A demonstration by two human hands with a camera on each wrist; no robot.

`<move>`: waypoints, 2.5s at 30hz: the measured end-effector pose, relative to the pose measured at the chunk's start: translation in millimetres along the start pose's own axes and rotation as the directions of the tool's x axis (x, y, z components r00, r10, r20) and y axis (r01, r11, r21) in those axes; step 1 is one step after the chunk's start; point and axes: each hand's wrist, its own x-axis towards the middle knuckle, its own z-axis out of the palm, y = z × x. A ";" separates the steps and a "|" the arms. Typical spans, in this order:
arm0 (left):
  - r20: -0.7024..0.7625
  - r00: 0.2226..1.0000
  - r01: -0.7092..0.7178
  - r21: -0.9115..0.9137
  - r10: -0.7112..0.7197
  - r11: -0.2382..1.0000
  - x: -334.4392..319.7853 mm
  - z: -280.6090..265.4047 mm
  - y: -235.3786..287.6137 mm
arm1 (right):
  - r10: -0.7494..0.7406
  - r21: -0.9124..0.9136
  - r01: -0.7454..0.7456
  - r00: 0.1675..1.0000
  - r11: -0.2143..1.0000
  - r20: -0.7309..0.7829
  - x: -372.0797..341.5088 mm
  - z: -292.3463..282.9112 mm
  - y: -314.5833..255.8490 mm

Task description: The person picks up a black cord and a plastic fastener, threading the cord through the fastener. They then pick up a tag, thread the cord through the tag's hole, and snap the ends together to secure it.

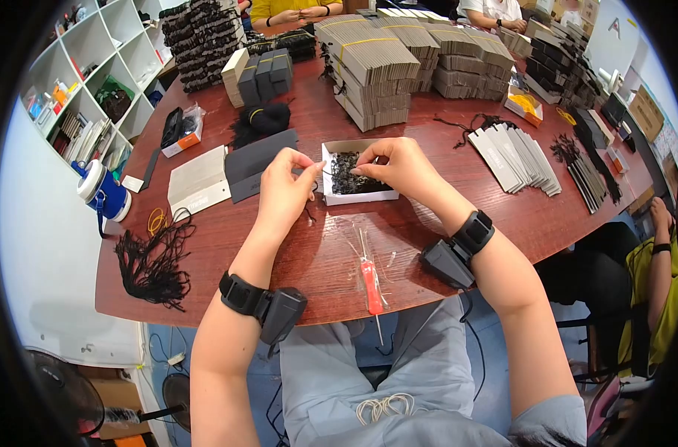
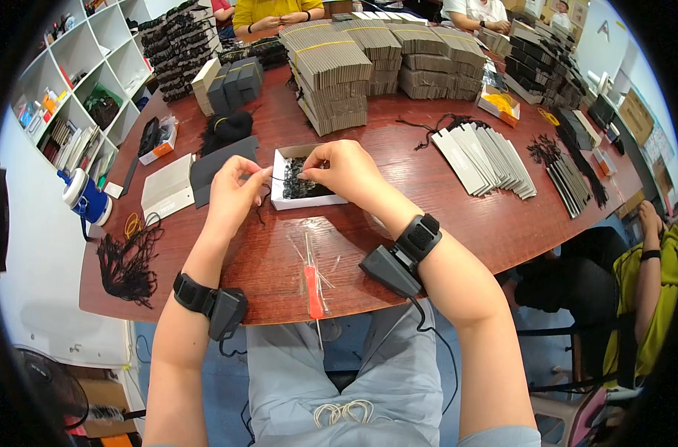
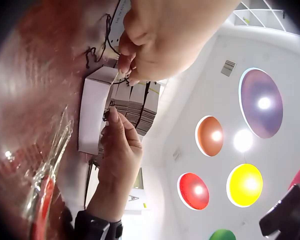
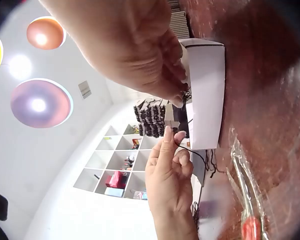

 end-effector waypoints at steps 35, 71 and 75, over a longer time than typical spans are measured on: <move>-0.091 0.636 -0.729 0.255 0.766 0.635 -20.4 4.2 31.9 | 0.295 0.668 -0.233 0.955 0.707 0.021 -5.0 3.6 -18.4; -0.116 0.991 -0.118 -0.497 0.069 0.859 -8.4 -9.7 21.9 | -0.312 0.138 0.322 0.946 0.937 -0.091 -12.8 17.6 -23.1; -0.116 0.991 -0.113 -0.514 0.061 0.850 -8.7 -5.1 22.7 | -0.612 -0.253 0.654 0.757 0.713 0.229 -15.4 33.3 -24.6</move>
